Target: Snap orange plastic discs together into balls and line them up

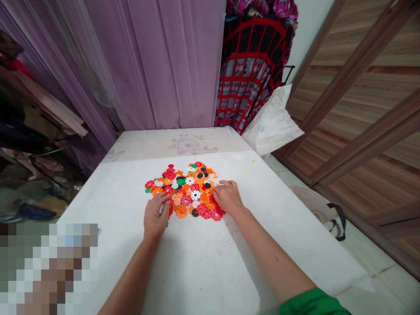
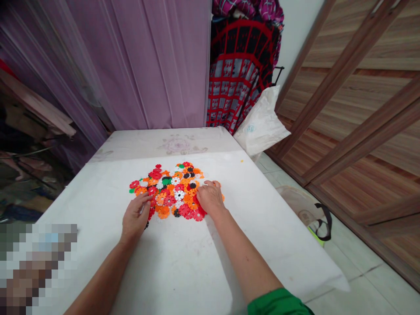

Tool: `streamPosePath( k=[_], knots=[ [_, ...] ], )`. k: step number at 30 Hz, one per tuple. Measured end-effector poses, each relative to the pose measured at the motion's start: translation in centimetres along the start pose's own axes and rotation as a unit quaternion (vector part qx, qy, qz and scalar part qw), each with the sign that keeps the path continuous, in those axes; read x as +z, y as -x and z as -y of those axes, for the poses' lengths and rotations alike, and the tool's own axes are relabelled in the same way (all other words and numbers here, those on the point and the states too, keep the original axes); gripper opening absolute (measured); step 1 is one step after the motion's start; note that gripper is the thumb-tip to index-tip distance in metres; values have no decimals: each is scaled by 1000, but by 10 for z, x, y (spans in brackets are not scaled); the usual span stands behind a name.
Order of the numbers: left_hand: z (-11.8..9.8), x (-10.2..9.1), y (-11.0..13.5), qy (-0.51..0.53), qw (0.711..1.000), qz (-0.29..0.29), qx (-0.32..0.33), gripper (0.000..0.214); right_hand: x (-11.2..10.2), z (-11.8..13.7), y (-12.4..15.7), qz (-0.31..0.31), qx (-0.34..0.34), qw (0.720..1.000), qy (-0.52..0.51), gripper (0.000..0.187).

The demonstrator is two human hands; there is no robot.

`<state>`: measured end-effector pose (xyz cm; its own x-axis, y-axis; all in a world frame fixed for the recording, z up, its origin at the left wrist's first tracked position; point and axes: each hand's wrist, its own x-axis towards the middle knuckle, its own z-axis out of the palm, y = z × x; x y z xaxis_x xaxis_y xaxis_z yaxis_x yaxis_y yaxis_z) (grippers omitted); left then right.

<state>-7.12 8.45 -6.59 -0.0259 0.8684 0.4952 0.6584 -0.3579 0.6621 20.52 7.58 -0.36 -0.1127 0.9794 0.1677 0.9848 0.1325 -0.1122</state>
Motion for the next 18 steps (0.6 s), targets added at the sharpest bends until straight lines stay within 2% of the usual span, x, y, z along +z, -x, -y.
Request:
streamPosePath(
  k=[2,4,6,9,11,13,18],
  knots=[
    [0,0,0,1,1000,0,-4,28,-2,-9,-1,-40,25,999,-19,30],
    [0,0,0,-1,1000,-1,-6,28,-6,-26,0,-90,93,990,-62,30],
    [1,1,0,-2,1000,-4,-2,28,-8,-47,6,-119,195,965,-130,33],
    [3,1,-1,0,1000,-5,10,29,-3,-79,22,-107,295,917,-248,36],
    [4,2,-1,-1,1000,-2,11,29,4,-93,32,-94,313,896,-301,39],
    [5,1,-2,-3,1000,4,8,30,13,-99,39,-86,306,891,-325,40],
    [3,-1,-1,-2,1000,11,1,30,23,-87,42,-79,286,917,-265,32]
  ],
)
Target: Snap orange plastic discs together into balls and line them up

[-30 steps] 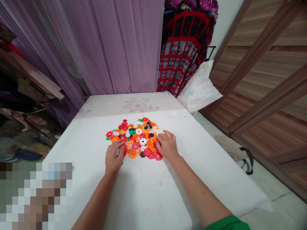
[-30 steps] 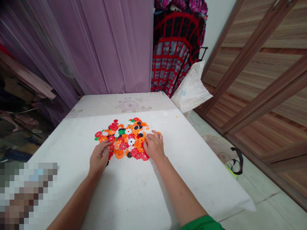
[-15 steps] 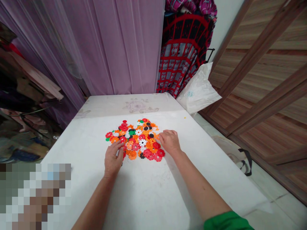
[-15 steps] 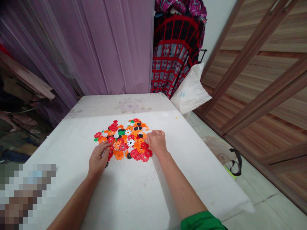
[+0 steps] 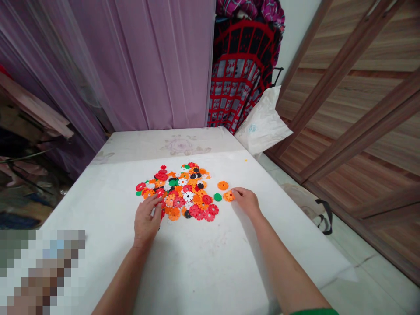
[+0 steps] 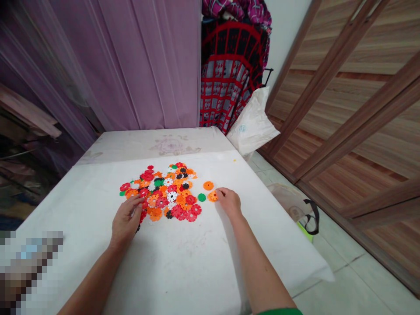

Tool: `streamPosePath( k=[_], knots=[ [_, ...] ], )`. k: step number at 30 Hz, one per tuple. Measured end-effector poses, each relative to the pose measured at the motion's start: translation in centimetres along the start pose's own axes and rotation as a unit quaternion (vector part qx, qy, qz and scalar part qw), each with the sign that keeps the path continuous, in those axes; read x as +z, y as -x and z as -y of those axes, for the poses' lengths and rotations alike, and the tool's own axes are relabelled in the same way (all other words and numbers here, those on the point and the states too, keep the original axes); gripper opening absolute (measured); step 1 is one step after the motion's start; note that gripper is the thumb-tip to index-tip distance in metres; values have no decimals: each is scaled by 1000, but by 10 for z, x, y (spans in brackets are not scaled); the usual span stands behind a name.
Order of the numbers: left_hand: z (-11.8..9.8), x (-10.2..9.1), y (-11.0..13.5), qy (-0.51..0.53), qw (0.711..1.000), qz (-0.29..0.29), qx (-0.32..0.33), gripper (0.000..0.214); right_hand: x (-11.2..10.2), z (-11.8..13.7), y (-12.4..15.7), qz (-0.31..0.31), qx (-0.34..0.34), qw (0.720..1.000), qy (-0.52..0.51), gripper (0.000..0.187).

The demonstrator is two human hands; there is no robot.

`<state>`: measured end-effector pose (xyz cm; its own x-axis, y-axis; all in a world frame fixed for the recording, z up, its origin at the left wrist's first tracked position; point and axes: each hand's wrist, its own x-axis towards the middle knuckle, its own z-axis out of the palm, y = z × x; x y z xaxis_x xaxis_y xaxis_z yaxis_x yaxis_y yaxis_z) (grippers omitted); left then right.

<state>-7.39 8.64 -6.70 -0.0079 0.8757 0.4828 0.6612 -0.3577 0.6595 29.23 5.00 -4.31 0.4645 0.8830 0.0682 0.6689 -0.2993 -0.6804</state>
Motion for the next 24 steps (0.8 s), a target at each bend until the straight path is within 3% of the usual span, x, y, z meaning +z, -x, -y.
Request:
streamPosePath(
  k=[7,14,21,24],
  knots=[
    [0,0,1,-5,1000,-2,2,29,0,17,9,-24,-21,991,129,28],
    [-1,1,1,-17,1000,-13,6,28,-13,27,10,89,-58,967,231,36],
    [-3,0,1,-19,1000,-7,9,28,-15,47,20,101,-116,922,355,30],
    [-2,1,1,-17,1000,-6,10,28,-17,43,17,102,-120,924,348,31]
  ],
)
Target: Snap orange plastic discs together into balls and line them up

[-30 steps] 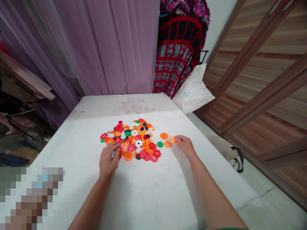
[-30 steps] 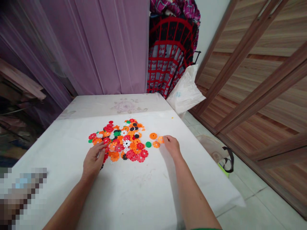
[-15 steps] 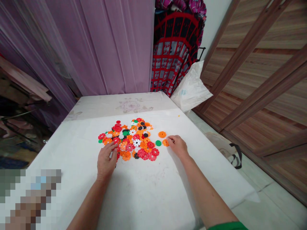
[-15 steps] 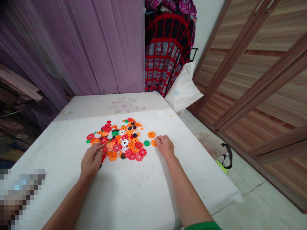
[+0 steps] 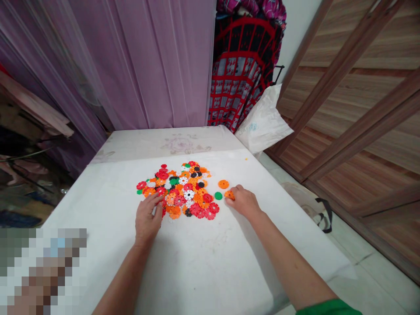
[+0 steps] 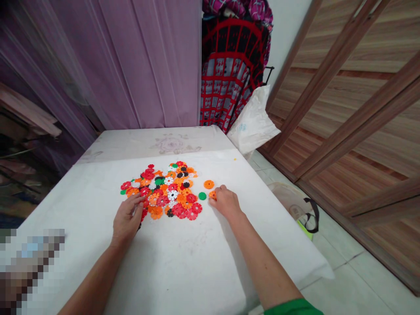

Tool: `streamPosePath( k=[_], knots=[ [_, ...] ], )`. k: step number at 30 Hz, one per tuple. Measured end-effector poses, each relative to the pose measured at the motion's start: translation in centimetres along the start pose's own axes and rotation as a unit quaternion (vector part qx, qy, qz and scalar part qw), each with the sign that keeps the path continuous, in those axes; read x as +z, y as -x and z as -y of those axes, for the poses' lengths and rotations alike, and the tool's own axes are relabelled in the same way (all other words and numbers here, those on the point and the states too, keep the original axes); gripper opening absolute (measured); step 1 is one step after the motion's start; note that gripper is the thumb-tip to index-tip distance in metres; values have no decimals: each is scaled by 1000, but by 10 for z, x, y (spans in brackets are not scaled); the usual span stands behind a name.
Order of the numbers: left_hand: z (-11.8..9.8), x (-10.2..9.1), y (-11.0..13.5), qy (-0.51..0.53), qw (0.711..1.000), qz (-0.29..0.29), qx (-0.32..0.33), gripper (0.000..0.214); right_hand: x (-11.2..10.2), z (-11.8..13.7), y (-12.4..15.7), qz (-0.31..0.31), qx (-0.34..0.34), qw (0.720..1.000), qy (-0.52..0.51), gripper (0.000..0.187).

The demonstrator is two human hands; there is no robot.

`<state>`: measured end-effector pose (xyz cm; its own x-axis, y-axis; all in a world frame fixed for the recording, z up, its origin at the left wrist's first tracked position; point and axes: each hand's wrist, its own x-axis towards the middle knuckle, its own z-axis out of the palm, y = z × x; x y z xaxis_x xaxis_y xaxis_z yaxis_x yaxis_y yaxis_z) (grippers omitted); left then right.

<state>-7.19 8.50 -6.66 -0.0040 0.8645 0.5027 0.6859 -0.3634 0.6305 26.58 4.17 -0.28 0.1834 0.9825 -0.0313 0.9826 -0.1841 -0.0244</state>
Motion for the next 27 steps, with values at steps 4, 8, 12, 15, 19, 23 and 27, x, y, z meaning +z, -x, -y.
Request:
streamPosePath(
  k=[4,8,12,15,19,23,27],
  knots=[
    [0,1,0,-6,1000,-2,4,28,-4,-11,-15,-42,37,997,-53,34],
    [1,1,0,-7,1000,-5,6,28,-12,-5,-33,-47,32,998,-42,33],
    [2,1,0,-7,1000,-7,11,28,-14,4,-41,-29,8,999,-24,35],
    [2,1,0,-3,1000,-8,12,28,-13,5,-42,-30,-2,999,-36,38],
    [2,2,0,-4,1000,-7,13,28,-10,1,-41,-24,2,998,-64,45],
    [4,2,0,-3,1000,-9,15,29,-3,-4,-41,-9,-17,995,-98,66],
    [6,2,1,-9,1000,-4,15,32,1,-10,-52,18,-70,989,-127,73]
  ],
)
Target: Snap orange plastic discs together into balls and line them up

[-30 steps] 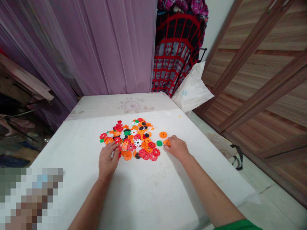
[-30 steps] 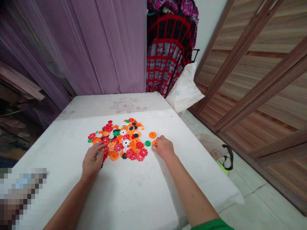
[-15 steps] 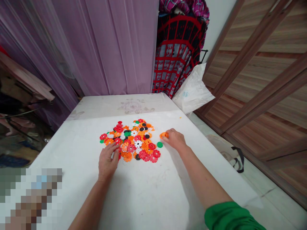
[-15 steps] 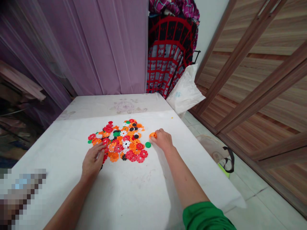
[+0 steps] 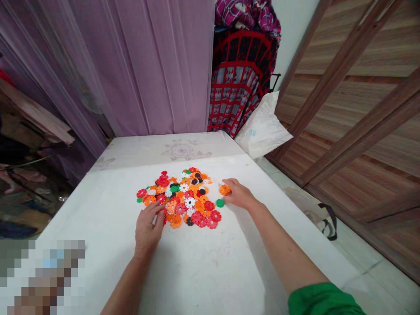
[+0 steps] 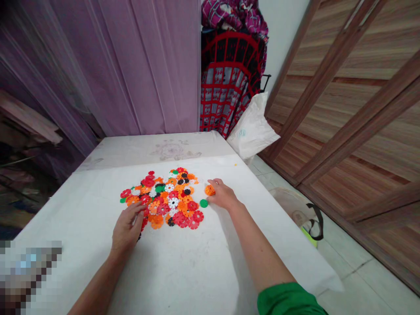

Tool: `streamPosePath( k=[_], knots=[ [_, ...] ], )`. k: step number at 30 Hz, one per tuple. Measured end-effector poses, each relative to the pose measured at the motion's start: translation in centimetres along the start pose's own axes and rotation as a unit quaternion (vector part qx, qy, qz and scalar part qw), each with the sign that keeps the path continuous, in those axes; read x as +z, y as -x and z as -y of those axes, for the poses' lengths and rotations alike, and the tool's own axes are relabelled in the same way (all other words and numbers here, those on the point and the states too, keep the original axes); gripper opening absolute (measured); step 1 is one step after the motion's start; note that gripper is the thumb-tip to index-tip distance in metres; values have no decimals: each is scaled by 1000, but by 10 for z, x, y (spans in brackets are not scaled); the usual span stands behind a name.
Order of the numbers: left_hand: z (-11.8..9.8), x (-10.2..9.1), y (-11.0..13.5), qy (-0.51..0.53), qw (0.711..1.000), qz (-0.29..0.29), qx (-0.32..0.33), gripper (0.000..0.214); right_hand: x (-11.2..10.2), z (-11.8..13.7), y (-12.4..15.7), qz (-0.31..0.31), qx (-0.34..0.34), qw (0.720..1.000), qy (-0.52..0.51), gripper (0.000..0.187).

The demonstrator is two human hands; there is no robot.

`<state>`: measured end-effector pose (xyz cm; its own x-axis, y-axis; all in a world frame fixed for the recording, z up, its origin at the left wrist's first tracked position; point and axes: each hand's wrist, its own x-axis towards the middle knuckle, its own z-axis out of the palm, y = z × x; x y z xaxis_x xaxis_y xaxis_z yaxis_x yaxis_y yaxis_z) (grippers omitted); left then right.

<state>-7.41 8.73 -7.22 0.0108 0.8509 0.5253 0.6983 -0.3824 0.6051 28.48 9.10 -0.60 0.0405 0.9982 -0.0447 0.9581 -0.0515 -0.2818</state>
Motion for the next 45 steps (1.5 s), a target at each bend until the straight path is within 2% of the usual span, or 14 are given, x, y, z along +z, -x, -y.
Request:
streamPosePath(
  k=[4,9,15,23,27,33,38,45],
  knots=[
    [2,0,0,1,1000,4,-1,34,-8,-2,-11,59,-44,997,19,63],
    [3,1,0,3,1000,2,11,33,-19,12,-15,90,-36,991,91,62],
    [3,0,1,0,1000,-4,19,31,-21,26,-16,85,-56,984,143,42],
    [5,2,1,-2,1000,-2,20,31,-20,27,-17,90,-71,983,142,45],
    [5,1,2,0,1000,-1,18,30,-21,27,-15,72,-48,988,125,55],
    [5,1,2,-2,1000,2,13,30,-18,32,-16,43,34,988,142,48],
    [5,1,2,-3,1000,3,11,30,-16,38,-19,55,30,986,154,31],
    [1,1,1,-1,1000,1,5,31,-16,42,-18,57,23,986,153,31]
  ],
)
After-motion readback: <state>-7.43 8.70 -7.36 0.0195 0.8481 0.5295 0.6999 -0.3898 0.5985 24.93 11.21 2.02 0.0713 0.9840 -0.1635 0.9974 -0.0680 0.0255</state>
